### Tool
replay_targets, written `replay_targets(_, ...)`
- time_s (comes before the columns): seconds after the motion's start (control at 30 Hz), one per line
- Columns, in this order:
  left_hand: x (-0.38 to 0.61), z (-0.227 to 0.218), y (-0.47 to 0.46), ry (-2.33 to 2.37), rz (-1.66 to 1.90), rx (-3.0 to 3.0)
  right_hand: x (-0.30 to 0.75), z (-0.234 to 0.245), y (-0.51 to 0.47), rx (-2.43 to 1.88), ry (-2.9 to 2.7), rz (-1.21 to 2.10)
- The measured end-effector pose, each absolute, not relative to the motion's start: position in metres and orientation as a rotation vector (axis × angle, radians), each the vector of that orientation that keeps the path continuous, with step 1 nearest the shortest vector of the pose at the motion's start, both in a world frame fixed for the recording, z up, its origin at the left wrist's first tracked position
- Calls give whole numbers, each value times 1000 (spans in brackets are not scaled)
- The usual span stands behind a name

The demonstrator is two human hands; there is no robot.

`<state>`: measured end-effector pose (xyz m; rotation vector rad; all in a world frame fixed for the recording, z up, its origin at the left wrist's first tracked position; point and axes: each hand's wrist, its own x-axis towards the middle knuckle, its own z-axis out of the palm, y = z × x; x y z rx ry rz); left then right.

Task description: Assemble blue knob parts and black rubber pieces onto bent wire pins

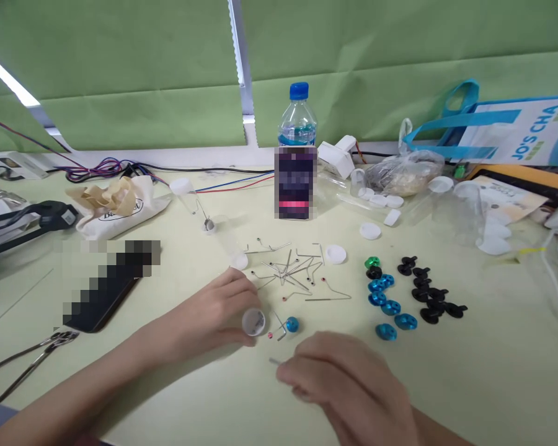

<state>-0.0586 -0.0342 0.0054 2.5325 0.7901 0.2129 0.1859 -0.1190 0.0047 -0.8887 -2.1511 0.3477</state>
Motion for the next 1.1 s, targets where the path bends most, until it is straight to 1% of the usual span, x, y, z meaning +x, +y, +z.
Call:
replay_targets(0.17,-65,11,-31,715,156,2438,166,-12,-123,-843,-2230,399)
replay_targets(0.3,-72,20,-32,661,-85,2204,160,-18,-119,-898,-2135,428)
replay_targets(0.4,-71,19,-36,588,-189,2106,162,-16,-117,-818,-2161,401)
replay_targets(0.57,-65,12,-41,498,-109,2005,168,-14,-117,-757,-2250,415)
replay_targets(0.7,-63,10,-43,496,-106,1927,172,-29,-121,-715,-2325,498)
replay_targets(0.9,-62,6,-41,470,-106,1914,178,-47,-123,-822,-2461,516)
replay_targets(1.1,-63,4,-39,474,-96,1885,174,-36,-116,-829,-2460,430)
